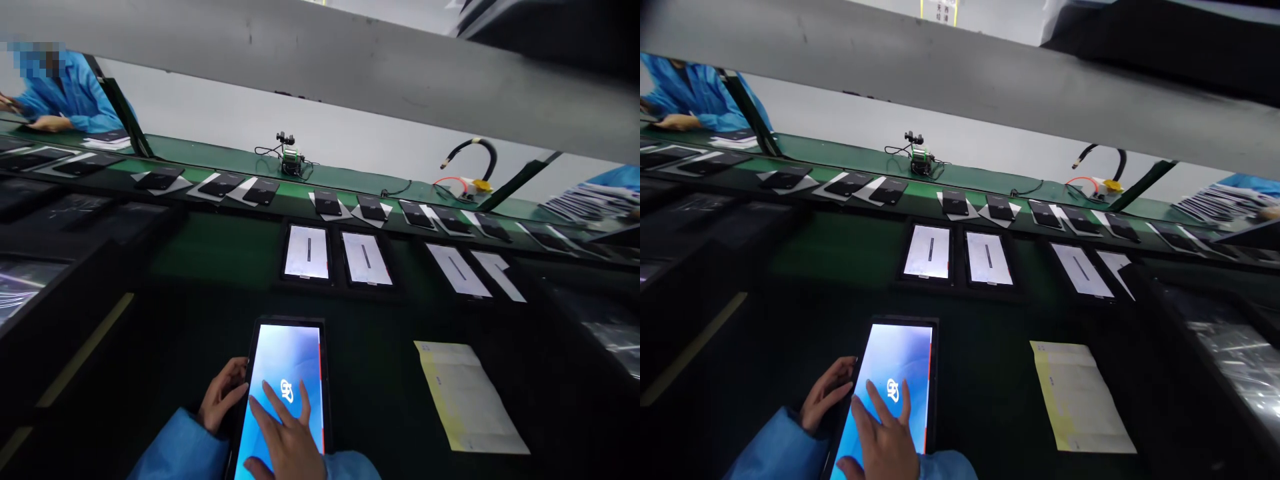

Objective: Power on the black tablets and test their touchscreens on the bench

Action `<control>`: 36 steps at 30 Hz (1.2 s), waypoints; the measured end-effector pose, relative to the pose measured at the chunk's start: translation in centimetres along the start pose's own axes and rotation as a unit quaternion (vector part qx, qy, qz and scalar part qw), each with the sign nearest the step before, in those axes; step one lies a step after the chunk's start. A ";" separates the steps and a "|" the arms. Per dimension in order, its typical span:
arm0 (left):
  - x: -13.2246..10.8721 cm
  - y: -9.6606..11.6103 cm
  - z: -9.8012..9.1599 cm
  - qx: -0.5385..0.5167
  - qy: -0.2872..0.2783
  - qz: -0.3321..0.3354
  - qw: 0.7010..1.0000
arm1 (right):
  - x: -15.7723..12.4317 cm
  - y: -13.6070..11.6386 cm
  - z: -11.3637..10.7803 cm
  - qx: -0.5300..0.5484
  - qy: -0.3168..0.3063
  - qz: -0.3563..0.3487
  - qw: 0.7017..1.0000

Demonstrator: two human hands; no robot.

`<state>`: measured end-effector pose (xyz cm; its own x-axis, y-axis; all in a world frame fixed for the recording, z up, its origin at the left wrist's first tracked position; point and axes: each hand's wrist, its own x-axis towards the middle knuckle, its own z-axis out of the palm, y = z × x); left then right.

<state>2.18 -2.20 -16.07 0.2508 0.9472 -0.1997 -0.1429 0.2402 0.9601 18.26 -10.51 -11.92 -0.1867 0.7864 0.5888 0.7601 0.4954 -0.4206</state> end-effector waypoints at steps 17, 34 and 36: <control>0.2 -0.3 0.0 0.084 -0.052 0.049 0.994 | -11.7 8.2 -5.3 0.006 0.104 0.415 0.904; 0.2 -1.1 1.0 0.169 -0.033 0.083 0.982 | -9.2 9.1 -3.8 0.073 0.179 0.437 0.878; 0.2 -1.0 1.0 0.173 -0.033 0.080 0.981 | -9.3 9.2 -3.8 0.074 0.177 0.437 0.879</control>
<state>3.35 -2.48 -16.88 0.3149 0.9483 -0.0386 0.1459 -0.0082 0.9893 29.32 -14.63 -18.64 0.6533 0.7391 0.1641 0.4230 -0.1765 -0.8887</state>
